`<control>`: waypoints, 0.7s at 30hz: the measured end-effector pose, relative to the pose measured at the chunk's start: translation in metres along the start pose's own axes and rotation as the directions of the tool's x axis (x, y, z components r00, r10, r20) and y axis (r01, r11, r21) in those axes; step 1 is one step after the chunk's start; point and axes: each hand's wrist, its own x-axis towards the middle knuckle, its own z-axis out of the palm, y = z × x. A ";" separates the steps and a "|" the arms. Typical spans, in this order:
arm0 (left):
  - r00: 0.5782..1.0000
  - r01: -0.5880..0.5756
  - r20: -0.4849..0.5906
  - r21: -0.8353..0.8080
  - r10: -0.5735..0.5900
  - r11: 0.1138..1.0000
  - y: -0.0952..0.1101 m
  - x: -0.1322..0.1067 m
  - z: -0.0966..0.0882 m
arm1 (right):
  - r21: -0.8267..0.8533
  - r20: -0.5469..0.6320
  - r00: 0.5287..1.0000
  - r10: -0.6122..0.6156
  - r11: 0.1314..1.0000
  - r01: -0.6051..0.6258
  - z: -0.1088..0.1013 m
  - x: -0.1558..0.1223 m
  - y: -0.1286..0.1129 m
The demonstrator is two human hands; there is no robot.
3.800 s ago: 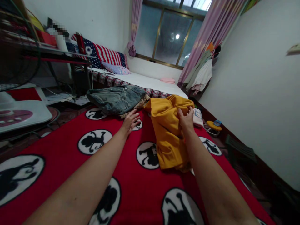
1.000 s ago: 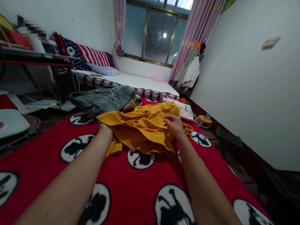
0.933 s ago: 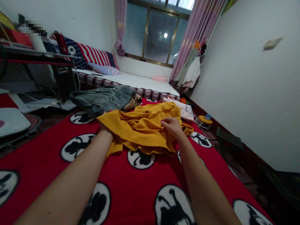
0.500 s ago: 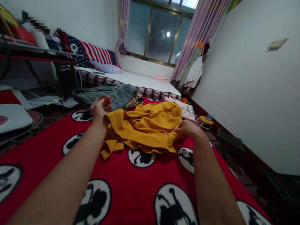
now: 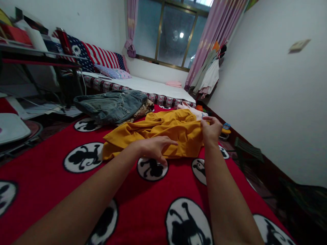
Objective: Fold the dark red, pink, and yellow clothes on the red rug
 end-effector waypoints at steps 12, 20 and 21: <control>0.970 0.227 -0.033 0.495 -0.243 0.839 -0.006 0.002 0.014 | 0.716 -0.166 0.863 0.477 0.660 -0.227 -0.007 0.005 -0.025; 0.864 0.140 0.496 -0.400 0.086 0.906 0.061 -0.005 -0.013 | 0.273 -0.467 0.884 0.015 0.953 0.129 -0.028 0.000 -0.050; 0.838 0.170 0.530 -0.481 0.131 0.860 0.069 -0.006 -0.015 | 0.205 -0.489 0.871 -0.058 0.962 0.179 -0.032 0.000 -0.054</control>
